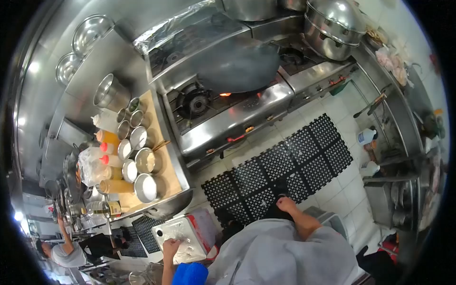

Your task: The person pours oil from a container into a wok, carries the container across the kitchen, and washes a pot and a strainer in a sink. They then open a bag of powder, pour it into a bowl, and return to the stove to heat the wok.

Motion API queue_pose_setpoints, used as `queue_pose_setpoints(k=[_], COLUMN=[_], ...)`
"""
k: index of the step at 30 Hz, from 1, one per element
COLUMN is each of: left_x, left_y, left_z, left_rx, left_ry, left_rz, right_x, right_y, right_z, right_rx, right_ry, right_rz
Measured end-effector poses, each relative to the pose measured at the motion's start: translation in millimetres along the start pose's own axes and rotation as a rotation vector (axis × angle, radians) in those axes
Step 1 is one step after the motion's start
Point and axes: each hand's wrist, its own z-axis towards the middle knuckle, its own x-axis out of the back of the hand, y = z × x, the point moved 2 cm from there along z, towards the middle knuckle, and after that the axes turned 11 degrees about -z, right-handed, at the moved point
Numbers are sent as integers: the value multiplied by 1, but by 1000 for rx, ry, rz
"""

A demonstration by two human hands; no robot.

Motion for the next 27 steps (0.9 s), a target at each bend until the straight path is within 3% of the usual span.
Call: queue_pose_setpoints(k=[2, 3, 4, 7, 9, 11, 14, 15, 17, 18, 21, 25, 27], left_x=[16, -75, -99, -120, -148, -173, -196, -203, -202, -202, -187, -172, -169], left_y=[9, 96, 113, 167, 203, 244, 328, 352, 412, 440, 523, 611, 650], left_z=[-14, -7, 5, -10, 1, 3, -28, -38, -63, -73, -106, -130, -140], left_rx=[31, 9, -71, -135, -212, -202, -304, -364, -329, -387, -500, -699, -767], left_ry=[-14, -29, -34, -73, -81, -114, -179, -184, -224, -264, -351, -472, -519], left_rz=[-14, -61, -55, -209, -234, -351, -339, -429, -436, -432, -446, -499, -527], right_x=[-9, 68, 82, 87, 93, 90, 94, 97, 116, 127, 154, 181, 203], right_y=[-17, 71, 81, 85, 103, 118, 124, 123, 133, 139, 166, 212, 220], right_z=[-8, 35, 40, 38, 39, 51, 52, 54, 58, 59, 61, 74, 61], right_rx=[104, 85, 107, 217, 114, 155, -26, -21, -173, -169, -280, 164, 199], right_ry=[-14, 23, 0, 22, -98, -65, -159, -164, -71, -70, 25, -14, 101], right_rz=[-2, -37, -64, -94, 1, -9, 470, 464, 786, 771, 1296, 1565, 1646])
